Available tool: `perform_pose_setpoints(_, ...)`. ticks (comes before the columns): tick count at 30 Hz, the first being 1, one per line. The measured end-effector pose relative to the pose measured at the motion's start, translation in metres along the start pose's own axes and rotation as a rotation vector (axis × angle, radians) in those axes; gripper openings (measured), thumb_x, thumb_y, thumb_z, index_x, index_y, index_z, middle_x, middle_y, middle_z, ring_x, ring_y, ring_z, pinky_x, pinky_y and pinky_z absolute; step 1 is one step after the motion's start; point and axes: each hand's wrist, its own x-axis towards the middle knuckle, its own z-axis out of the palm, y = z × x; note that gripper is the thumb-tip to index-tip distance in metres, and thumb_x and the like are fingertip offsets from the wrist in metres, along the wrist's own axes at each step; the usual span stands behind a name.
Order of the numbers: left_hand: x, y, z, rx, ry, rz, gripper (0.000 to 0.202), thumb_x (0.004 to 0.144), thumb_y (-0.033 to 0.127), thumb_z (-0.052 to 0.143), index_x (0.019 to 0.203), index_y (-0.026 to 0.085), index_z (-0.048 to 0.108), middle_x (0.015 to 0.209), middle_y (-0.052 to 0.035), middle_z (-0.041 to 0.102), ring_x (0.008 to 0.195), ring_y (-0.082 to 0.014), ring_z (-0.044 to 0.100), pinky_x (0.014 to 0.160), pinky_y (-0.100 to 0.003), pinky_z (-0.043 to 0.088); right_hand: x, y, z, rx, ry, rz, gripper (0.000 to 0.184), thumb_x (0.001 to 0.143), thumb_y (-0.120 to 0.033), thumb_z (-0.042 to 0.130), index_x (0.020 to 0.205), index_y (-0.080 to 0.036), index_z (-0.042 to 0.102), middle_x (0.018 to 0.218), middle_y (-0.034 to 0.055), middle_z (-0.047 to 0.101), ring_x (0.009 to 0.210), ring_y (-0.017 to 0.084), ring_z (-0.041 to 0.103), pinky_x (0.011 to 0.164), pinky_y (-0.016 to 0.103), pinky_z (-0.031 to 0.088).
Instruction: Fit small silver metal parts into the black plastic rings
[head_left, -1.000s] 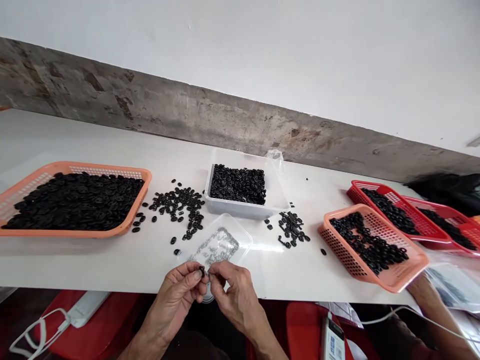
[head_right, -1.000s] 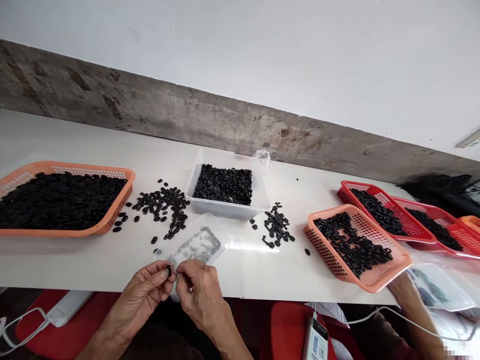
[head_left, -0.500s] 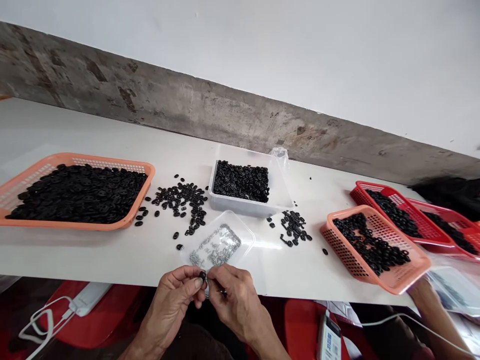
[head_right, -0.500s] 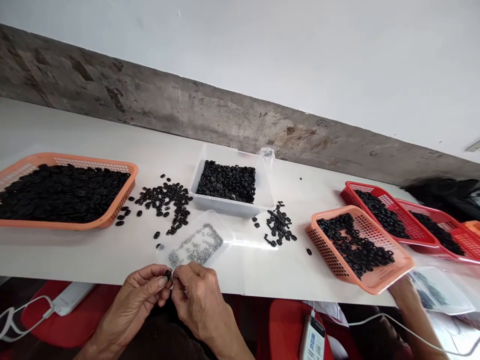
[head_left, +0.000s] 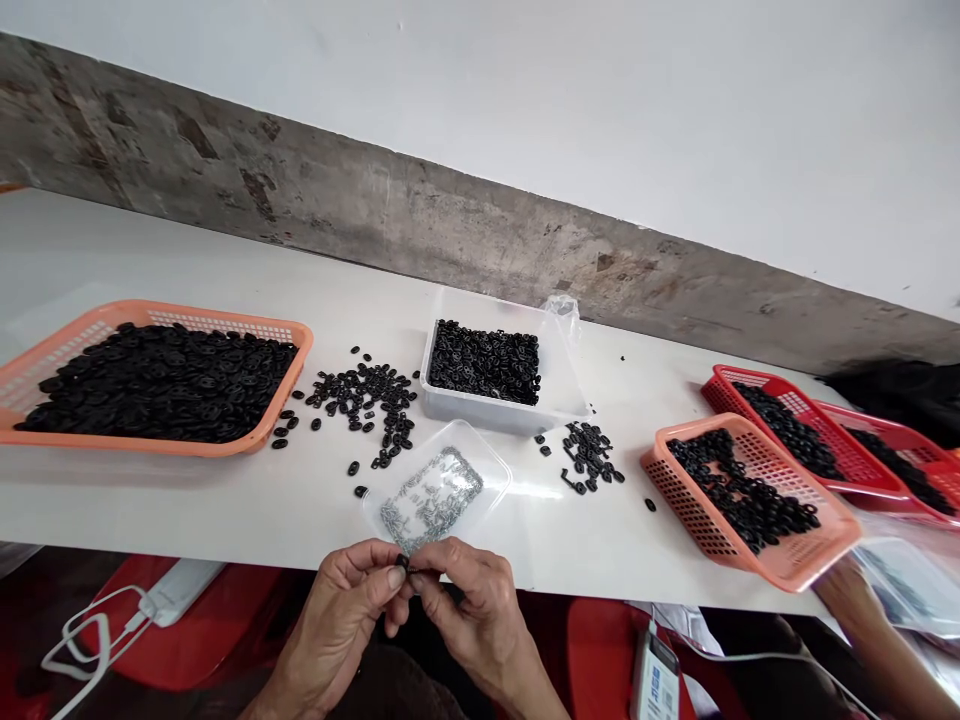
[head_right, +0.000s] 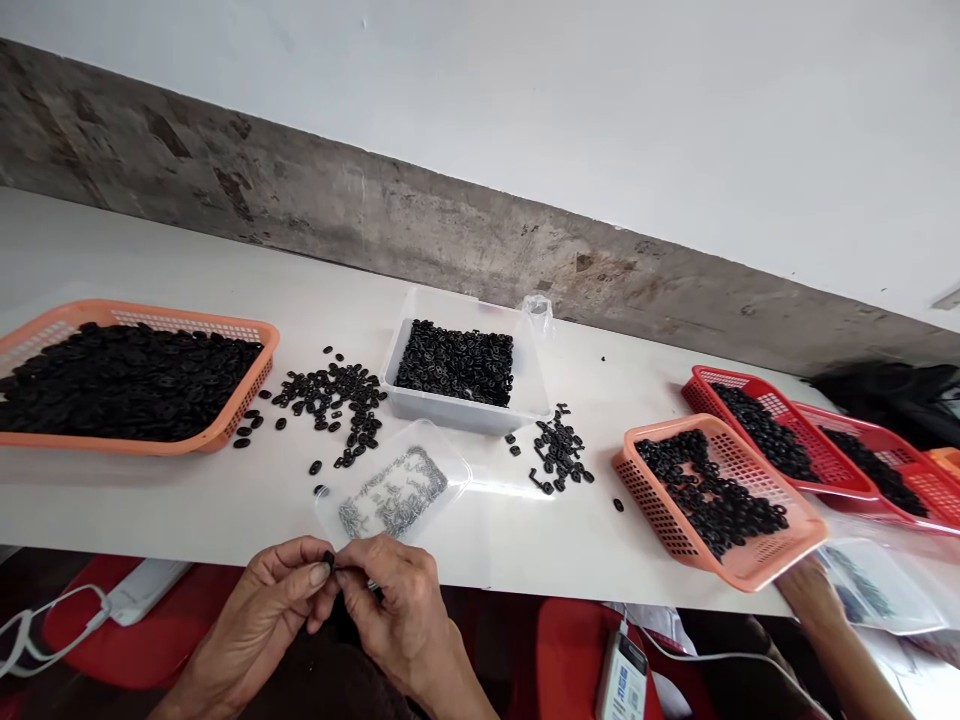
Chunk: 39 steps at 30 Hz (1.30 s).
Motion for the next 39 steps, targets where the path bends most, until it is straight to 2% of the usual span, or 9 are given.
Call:
perform_pose_setpoints(4,-0.003,-0.001,0.002,-0.038,-0.036,-0.059,0.014,0.061,0.024,0.082,0.070,0.015,0.075,0.054,-0.0036,0.068,0.042,-0.0097,0.054,0.040,-0.018,0.038,-0.001,0.003,0.003,0.063,0.108,-0.038,0.014,0.089,-0.011,0.054,0.089,-0.020,0.064,0.072,0.0013,0.063,0.066,0.014,0.059,0.063,0.023,0.048)
perform_pose_setpoints(7,-0.007,-0.002,0.005,-0.056,-0.025,-0.083,0.014,0.062,0.024,0.082,0.071,0.016,0.075,0.056,-0.0042,0.069,0.044,-0.0107,0.056,0.041,-0.019,0.041,-0.004,0.004,0.004,0.071,0.137,-0.022,0.013,0.090,-0.012,0.052,0.088,-0.020,0.063,0.072,0.0019,0.062,0.066,0.014,0.058,0.062,0.023,0.048)
perform_pose_setpoints(14,-0.011,0.002,0.010,0.031,0.053,-0.006,0.019,0.060,0.030,0.083,0.068,0.014,0.075,0.056,-0.0056,0.070,0.046,-0.0131,0.059,0.043,-0.022,0.045,-0.010,0.002,0.006,0.005,0.143,-0.027,0.016,0.092,-0.012,0.047,0.091,-0.020,0.061,0.074,0.0027,0.064,0.064,0.013,0.060,0.060,0.022,0.049)
perform_pose_setpoints(24,-0.010,-0.002,0.007,0.052,0.073,0.032,0.019,0.056,0.031,0.086,0.067,0.018,0.077,0.049,-0.0038,0.069,0.043,-0.0144,0.060,0.040,-0.022,0.046,-0.011,0.000,0.004,-0.075,0.075,-0.031,0.015,0.094,-0.012,0.045,0.091,-0.019,0.058,0.073,0.0020,0.060,0.061,0.013,0.057,0.058,0.022,0.046)
perform_pose_setpoints(30,-0.008,-0.003,0.005,0.083,0.052,0.049,0.018,0.059,0.032,0.084,0.068,0.018,0.078,0.050,-0.0040,0.070,0.044,-0.0139,0.060,0.041,-0.021,0.047,-0.014,0.003,0.006,-0.156,0.066,-0.075,0.016,0.094,-0.012,0.043,0.092,-0.019,0.057,0.074,0.0024,0.060,0.064,0.014,0.055,0.061,0.023,0.046)
perform_pose_setpoints(39,-0.006,-0.007,-0.001,0.111,0.028,0.063,0.015,0.063,0.031,0.082,0.070,0.019,0.078,0.049,-0.0018,0.068,0.044,-0.0138,0.060,0.041,-0.021,0.046,-0.014,0.002,0.002,-0.172,-0.002,-0.021,0.017,0.096,-0.013,0.041,0.095,-0.020,0.056,0.078,0.0026,0.060,0.067,0.013,0.056,0.064,0.023,0.045)
